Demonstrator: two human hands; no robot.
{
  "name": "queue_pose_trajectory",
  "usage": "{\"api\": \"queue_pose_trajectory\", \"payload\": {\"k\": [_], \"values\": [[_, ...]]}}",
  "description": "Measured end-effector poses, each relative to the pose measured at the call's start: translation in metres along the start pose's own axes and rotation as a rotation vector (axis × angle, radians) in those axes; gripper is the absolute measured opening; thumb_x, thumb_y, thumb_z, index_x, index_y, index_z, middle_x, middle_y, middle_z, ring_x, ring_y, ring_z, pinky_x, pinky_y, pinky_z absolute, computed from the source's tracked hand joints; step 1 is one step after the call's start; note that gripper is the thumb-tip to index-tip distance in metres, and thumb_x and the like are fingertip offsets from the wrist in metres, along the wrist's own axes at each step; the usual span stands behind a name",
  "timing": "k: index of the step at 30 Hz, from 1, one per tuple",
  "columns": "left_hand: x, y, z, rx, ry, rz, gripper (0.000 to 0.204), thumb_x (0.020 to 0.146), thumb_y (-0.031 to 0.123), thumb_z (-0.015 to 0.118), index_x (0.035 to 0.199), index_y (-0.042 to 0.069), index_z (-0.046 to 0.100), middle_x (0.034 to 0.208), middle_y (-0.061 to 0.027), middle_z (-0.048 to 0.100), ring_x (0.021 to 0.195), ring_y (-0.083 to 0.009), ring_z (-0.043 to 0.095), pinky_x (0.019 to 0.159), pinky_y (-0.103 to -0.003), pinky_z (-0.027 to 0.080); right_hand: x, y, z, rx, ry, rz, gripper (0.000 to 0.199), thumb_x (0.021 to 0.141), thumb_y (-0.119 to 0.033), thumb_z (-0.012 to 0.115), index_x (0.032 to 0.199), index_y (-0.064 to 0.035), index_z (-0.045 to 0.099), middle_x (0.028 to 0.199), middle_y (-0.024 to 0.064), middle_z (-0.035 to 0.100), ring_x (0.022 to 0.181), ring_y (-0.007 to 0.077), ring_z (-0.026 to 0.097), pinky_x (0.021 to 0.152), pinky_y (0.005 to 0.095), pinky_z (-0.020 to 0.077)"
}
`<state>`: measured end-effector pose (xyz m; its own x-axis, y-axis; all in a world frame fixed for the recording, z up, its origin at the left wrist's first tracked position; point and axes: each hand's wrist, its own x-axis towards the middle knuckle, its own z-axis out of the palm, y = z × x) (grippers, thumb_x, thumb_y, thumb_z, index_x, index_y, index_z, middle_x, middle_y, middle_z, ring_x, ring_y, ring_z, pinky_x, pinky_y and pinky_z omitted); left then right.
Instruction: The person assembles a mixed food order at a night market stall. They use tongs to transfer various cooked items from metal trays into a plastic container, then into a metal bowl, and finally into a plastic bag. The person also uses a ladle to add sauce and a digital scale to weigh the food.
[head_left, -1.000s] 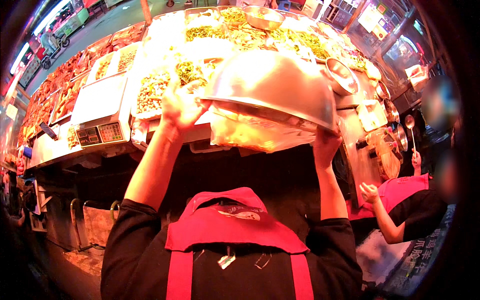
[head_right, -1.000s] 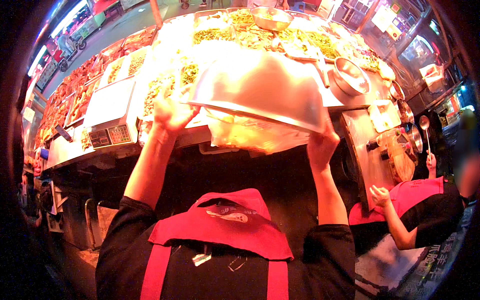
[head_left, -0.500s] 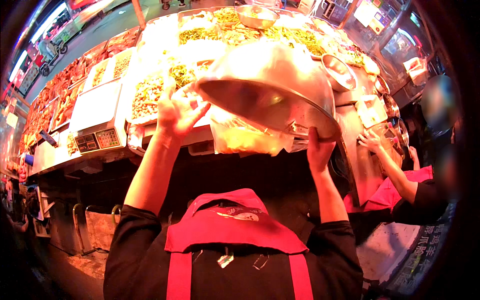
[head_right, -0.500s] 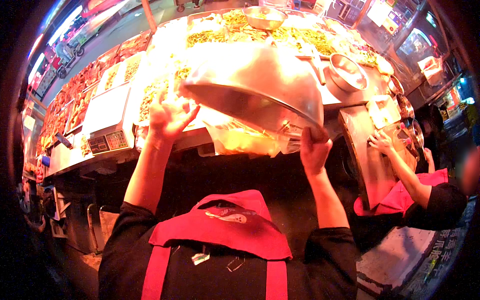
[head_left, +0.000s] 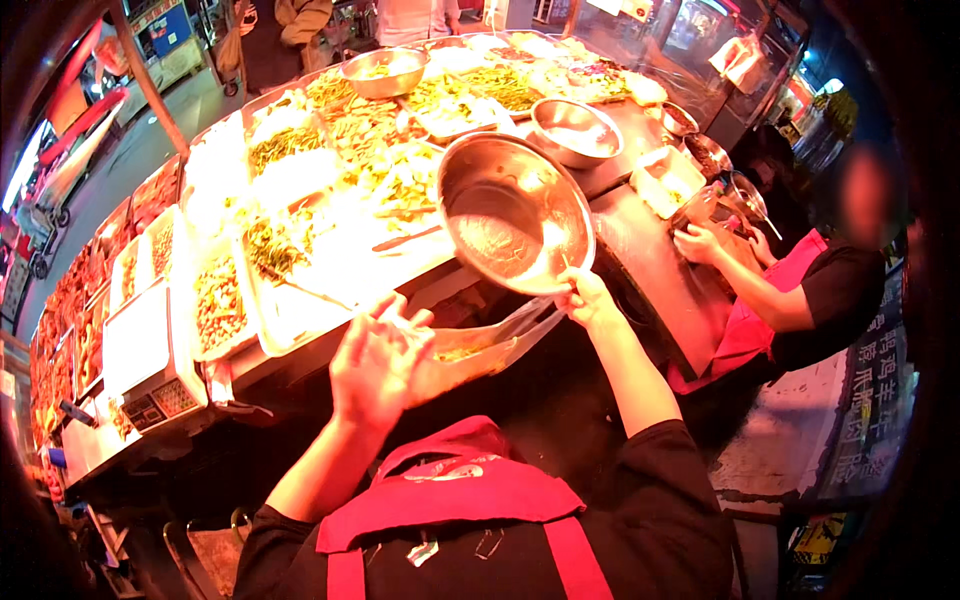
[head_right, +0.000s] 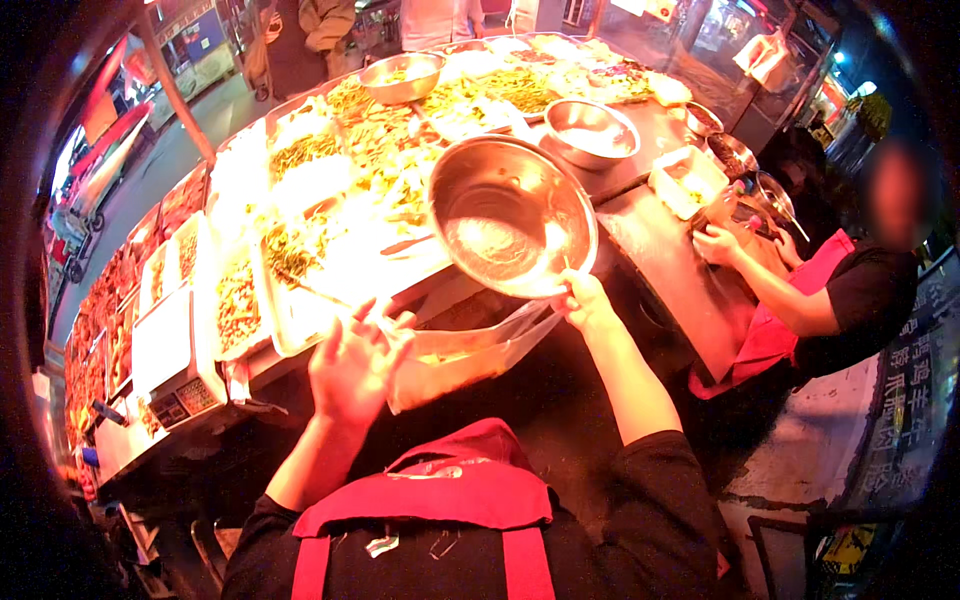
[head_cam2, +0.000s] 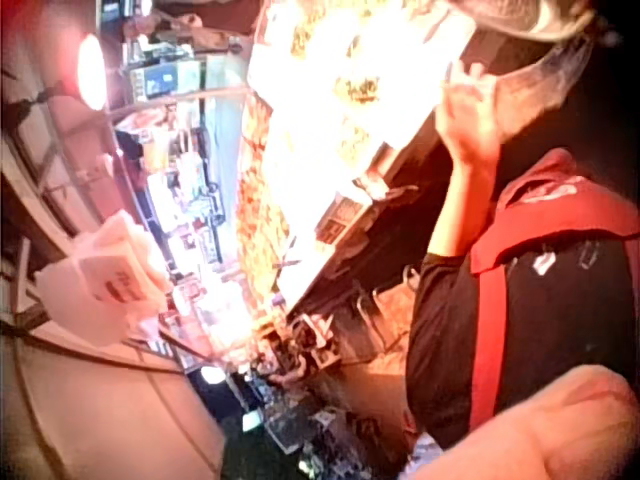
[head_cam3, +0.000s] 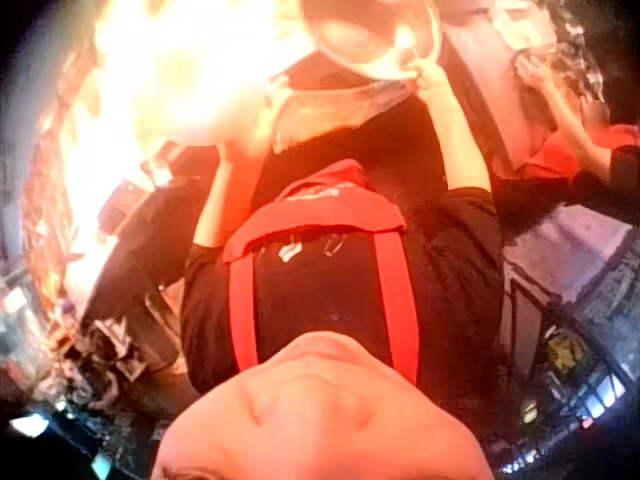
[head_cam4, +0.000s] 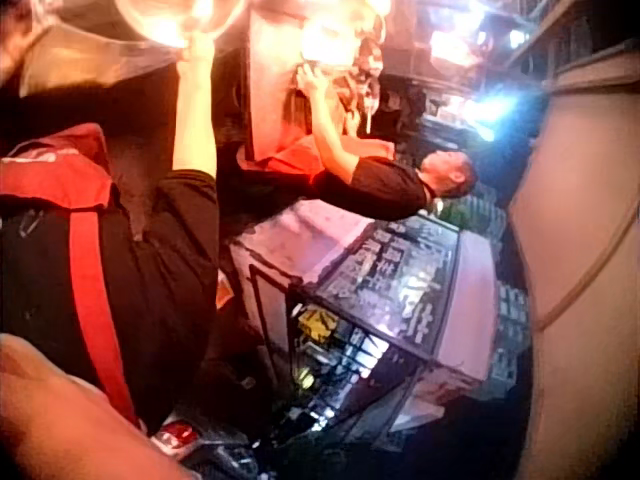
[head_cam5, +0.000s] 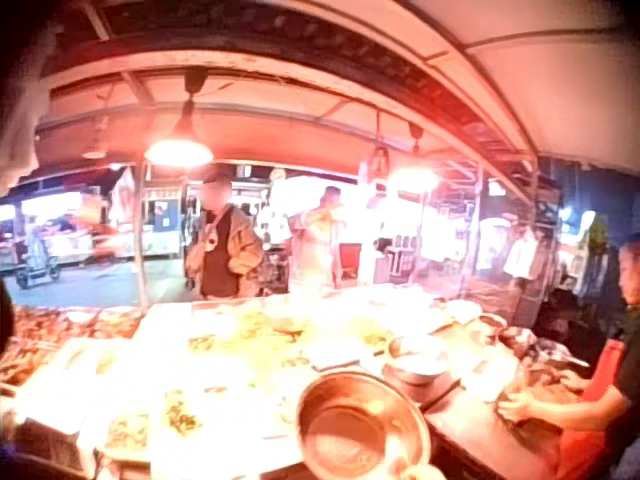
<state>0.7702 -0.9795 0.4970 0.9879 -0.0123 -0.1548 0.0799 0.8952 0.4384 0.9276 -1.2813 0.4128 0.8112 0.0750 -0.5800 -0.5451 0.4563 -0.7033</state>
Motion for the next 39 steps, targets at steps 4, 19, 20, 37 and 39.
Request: {"api": "queue_pose_trajectory", "payload": {"k": [4, 19, 20, 37, 39], "values": [[0.035, -0.057, 0.003, -0.021, -0.08, 0.027, 0.043, 0.087, 0.032, 0.049, 0.119, 0.004, 0.043, 0.119, -0.009, 0.041, 0.115, -0.0362, 0.04, 0.096, -0.042, 0.032, 0.067, -0.027, 0.008, -0.015, 0.064, 0.036, 0.02, 0.073, -0.004, 0.044, 0.089, 0.0066, 0.049, 0.078, 0.0281, 0.059, 0.032, 0.0105, 0.033, 0.03, 0.0164, 0.0284], [0.157, -0.151, 0.026, -0.025, -0.043, 0.089, 0.038, 0.087, 0.025, 0.047, 0.119, 0.008, 0.037, 0.117, -0.0109, 0.043, 0.111, -0.0297, 0.044, 0.093, -0.038, 0.034, 0.237, -0.128, -0.01, 0.153, 0.195, -0.138, 0.039, 0.086, -0.026, 0.052, 0.117, -0.0061, 0.039, 0.108, 0.0266, 0.053, 0.046, 0.0184, 0.049, 0.039, 0.0232, 0.037], [0.163, -0.151, 0.028, -0.042, -0.048, 0.079, 0.038, 0.087, 0.024, 0.047, 0.119, 0.007, 0.036, 0.117, -0.012, 0.042, 0.112, -0.0299, 0.043, 0.094, -0.038, 0.034, 0.241, -0.13, -0.022, 0.15, 0.077, -0.203, 0.044, 0.083, -0.028, 0.057, 0.117, -0.0053, 0.04, 0.113, 0.0251, 0.051, 0.044, 0.0146, 0.045, 0.041, 0.0229, 0.038], [0.082, -0.041, 0.034, 1.417, -0.852, -0.209, 0.019, 0.085, 0.018, 0.055, 0.098, 0.005, 0.057, 0.098, -0.0086, 0.057, 0.091, -0.0171, 0.053, 0.081, -0.028, 0.041, -0.046, -0.029, 0.053, -0.644, -0.985, -0.016, 0.035, 0.083, -0.011, 0.055, 0.117, -0.0058, 0.048, 0.103, 0.0069, 0.056, 0.085, 0.0129, 0.057, 0.067, 0.0245, 0.0491], [0.068, -0.024, 0.048, 1.477, -0.858, -0.274, 0.02, 0.084, 0.019, 0.056, 0.098, 0.005, 0.06, 0.096, -0.0108, 0.057, 0.087, -0.0204, 0.056, 0.077, -0.03, 0.043, -0.069, -0.018, 0.072, -0.701, -1.069, 0.229, 0.025, 0.082, -0.012, 0.057, 0.106, -0.0044, 0.051, 0.095, 0.0051, 0.057, 0.082, 0.0106, 0.057, 0.059, 0.0213, 0.0476]]}}
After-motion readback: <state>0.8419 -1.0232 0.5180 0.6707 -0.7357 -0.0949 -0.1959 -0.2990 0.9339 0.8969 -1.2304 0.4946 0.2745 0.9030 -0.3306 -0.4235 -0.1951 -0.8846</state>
